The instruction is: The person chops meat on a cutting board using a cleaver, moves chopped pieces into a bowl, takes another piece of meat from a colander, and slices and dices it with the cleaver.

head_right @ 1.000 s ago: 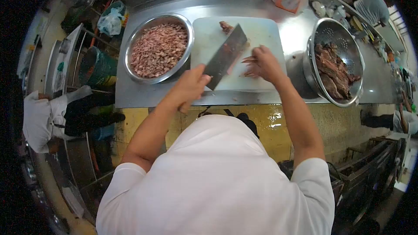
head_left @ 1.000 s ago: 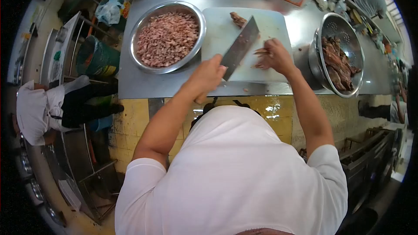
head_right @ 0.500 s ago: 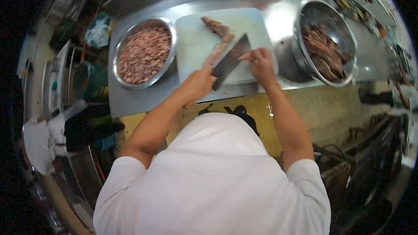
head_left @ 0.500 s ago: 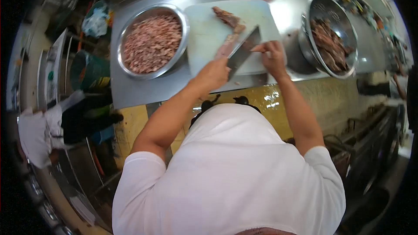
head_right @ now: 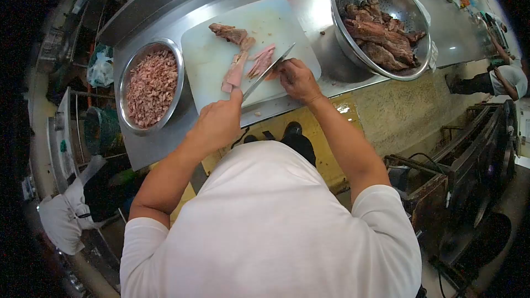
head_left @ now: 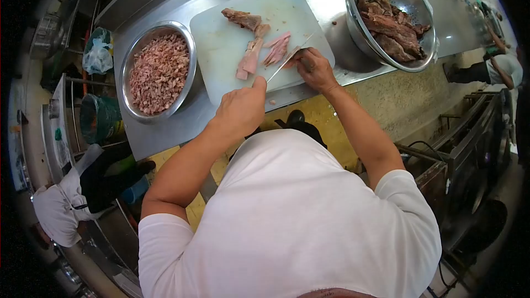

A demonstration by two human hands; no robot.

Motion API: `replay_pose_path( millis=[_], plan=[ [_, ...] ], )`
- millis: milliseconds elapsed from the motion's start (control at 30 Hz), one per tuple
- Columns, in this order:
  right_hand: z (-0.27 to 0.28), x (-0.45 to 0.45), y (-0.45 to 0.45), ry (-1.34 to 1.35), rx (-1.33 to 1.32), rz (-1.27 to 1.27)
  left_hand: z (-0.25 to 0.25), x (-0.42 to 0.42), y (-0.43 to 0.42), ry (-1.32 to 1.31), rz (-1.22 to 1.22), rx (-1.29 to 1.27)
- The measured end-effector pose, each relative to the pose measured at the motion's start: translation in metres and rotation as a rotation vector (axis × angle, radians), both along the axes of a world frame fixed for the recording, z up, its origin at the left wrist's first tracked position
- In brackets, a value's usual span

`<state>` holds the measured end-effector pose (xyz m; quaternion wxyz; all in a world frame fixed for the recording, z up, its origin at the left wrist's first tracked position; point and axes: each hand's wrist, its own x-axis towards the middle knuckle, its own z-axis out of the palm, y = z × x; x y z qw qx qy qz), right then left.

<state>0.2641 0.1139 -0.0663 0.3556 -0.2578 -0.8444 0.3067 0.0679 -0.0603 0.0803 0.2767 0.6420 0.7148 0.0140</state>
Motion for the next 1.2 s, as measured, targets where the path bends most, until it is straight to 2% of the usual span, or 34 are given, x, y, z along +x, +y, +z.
replay_pose_path(
  millis=[67,133,267,367,433,567,667,767,833,967,1067,1167,1200],
  plan=[
    [-0.003,-0.001,-0.001,-0.015,-0.034,-0.043,-0.01,0.0,0.008,0.024,-0.014,-0.035],
    [-0.007,0.001,0.0,-0.027,-0.025,-0.044,-0.029,0.002,0.018,-0.068,0.013,0.0],
    [-0.006,0.001,0.0,-0.02,-0.056,-0.051,-0.044,0.007,0.039,-0.065,0.049,0.091],
    [-0.005,0.002,0.0,0.024,-0.058,-0.054,-0.019,0.004,0.038,0.019,-0.014,0.107],
    [-0.002,0.001,-0.002,0.035,-0.05,-0.062,0.007,0.004,0.026,0.032,-0.002,-0.017],
    [0.003,0.0,-0.005,0.021,-0.058,-0.073,-0.008,0.008,0.024,-0.014,0.038,-0.187],
    [0.003,0.001,-0.002,0.029,-0.022,-0.042,-0.035,0.01,0.041,-0.004,0.012,-0.049],
    [0.003,0.001,-0.005,0.008,-0.036,-0.087,-0.034,0.005,0.041,0.036,-0.041,0.14],
    [0.0,0.002,-0.005,0.019,-0.037,-0.104,-0.017,0.002,0.031,-0.035,-0.018,0.103],
    [-0.007,0.003,-0.005,0.007,-0.04,-0.137,-0.018,0.001,0.024,-0.04,0.003,-0.031],
    [-0.012,0.005,-0.003,-0.019,-0.035,-0.102,-0.052,0.003,0.039,-0.082,0.002,0.064],
    [0.003,0.004,0.003,-0.097,-0.059,-0.031,-0.054,-0.007,0.039,-0.13,0.022,0.113],
    [0.009,0.001,0.007,-0.091,-0.048,-0.025,-0.04,-0.01,0.03,-0.215,0.101,0.181]
  ],
)
